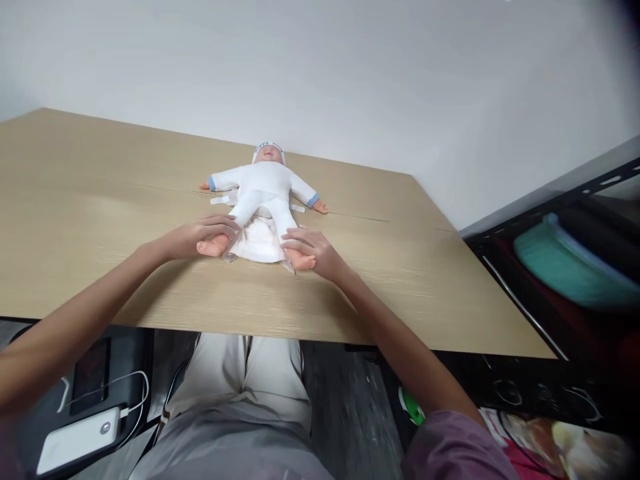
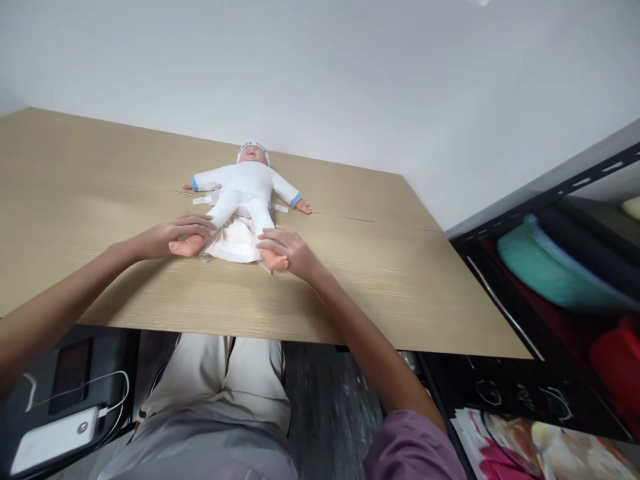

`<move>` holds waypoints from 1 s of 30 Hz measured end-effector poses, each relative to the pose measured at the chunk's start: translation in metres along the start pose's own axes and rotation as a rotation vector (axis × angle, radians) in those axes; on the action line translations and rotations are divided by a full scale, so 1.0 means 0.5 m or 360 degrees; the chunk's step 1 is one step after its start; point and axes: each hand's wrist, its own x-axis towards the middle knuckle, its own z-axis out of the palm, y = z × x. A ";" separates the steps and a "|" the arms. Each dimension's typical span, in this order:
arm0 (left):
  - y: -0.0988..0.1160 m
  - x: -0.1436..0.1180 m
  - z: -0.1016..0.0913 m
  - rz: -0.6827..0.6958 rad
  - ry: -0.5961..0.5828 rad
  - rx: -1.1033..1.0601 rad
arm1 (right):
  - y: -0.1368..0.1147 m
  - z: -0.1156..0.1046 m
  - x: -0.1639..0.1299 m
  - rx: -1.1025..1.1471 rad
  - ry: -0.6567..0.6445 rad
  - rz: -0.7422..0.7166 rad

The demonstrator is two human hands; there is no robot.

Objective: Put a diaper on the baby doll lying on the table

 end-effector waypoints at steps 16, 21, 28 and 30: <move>-0.009 -0.006 0.022 -0.0020 -0.0214 0.0069 | 0.015 0.001 -0.048 0.0020 -0.0156 0.0074; 0.025 0.010 0.040 -0.0093 -0.0144 0.0264 | 0.003 -0.023 -0.054 0.0167 -0.0194 0.0146; 0.032 0.024 0.087 -0.0194 0.0012 0.0406 | -0.080 -0.040 -0.014 -0.0060 -0.0331 0.0245; 0.033 0.029 0.090 -0.0219 0.0029 0.0425 | -0.103 -0.018 -0.001 -0.0217 -0.0289 0.0310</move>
